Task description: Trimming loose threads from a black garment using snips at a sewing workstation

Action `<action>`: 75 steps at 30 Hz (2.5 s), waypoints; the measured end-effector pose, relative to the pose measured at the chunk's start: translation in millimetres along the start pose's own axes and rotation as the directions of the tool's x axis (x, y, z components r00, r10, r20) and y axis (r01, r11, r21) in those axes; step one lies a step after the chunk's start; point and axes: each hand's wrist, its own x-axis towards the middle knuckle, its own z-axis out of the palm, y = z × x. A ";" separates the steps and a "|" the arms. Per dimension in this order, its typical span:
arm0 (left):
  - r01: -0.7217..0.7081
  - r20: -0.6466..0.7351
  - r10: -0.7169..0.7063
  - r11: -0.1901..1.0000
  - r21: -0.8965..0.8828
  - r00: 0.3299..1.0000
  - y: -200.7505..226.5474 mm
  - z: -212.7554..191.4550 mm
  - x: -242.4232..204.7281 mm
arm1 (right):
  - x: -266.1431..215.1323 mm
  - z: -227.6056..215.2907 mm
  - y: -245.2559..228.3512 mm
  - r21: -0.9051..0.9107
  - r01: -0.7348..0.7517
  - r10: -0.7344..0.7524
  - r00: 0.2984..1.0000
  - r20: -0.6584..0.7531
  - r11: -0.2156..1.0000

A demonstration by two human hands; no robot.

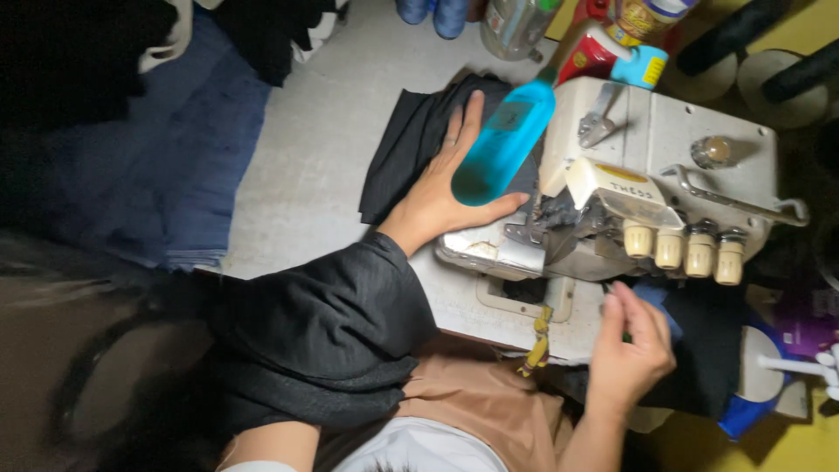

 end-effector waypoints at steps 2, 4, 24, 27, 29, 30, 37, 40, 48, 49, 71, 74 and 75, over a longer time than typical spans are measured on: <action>0.345 0.196 -0.336 0.938 -0.012 0.921 27.3 -20.2 -5.3 | -8.1 -7.7 35.4 -0.362 0.157 -0.151 0.988 0.044 0.919; 0.415 0.220 -0.412 0.909 0.031 0.884 29.0 -31.8 -20.0 | -18.9 -7.9 55.6 -0.475 0.097 -0.048 0.992 0.114 0.875; -0.305 -0.126 0.448 0.763 0.570 0.885 -35.5 -113.1 -89.1 | -20.1 -18.8 -50.4 -0.094 0.002 -0.002 1.000 0.009 0.996; -0.295 -0.134 0.421 0.796 0.529 0.897 -29.8 -121.9 -105.8 | -14.9 3.3 -103.3 0.039 0.188 -0.192 0.962 0.192 0.981; -0.320 -0.146 0.414 0.845 0.428 0.898 -16.1 -120.9 -110.3 | -8.4 22.2 -130.5 0.239 0.366 -0.420 0.874 0.244 0.900; -0.314 -0.149 0.411 0.844 0.436 0.899 -13.4 -119.9 -112.8 | -5.8 27.8 -139.0 0.249 0.368 -0.425 0.872 0.242 0.896; -0.388 -0.063 0.435 0.852 0.352 0.898 19.1 -109.7 -123.6 | 4.1 47.8 -159.3 0.291 0.526 -0.592 0.773 0.229 0.799; -0.338 -0.130 0.430 0.835 0.434 0.893 17.8 -104.7 -122.5 | 1.6 45.1 -150.0 0.332 0.512 -0.591 0.778 0.212 0.793; -0.400 -0.368 0.503 0.858 0.323 0.782 27.6 -43.3 -126.4 | -16.6 -12.7 -61.6 0.105 0.134 -0.160 0.937 0.311 0.985; -0.441 -0.119 0.519 0.809 0.388 0.847 22.7 -22.7 -129.1 | -16.7 -20.5 -41.6 -0.040 0.184 -0.160 0.927 0.341 0.982; -0.365 0.245 0.271 0.703 0.610 0.931 -26.8 6.6 -147.5 | -41.6 48.7 -52.1 0.537 -0.409 0.206 0.894 0.398 0.738; -0.228 0.272 0.146 0.926 0.301 0.951 -3.4 -14.7 -147.1 | -40.7 54.4 -52.4 0.607 -0.535 0.232 0.830 0.507 0.587; -0.232 0.277 0.148 0.925 0.301 0.949 6.4 -24.3 -146.0 | -45.0 58.3 -44.8 0.608 -0.536 0.237 0.831 0.504 0.585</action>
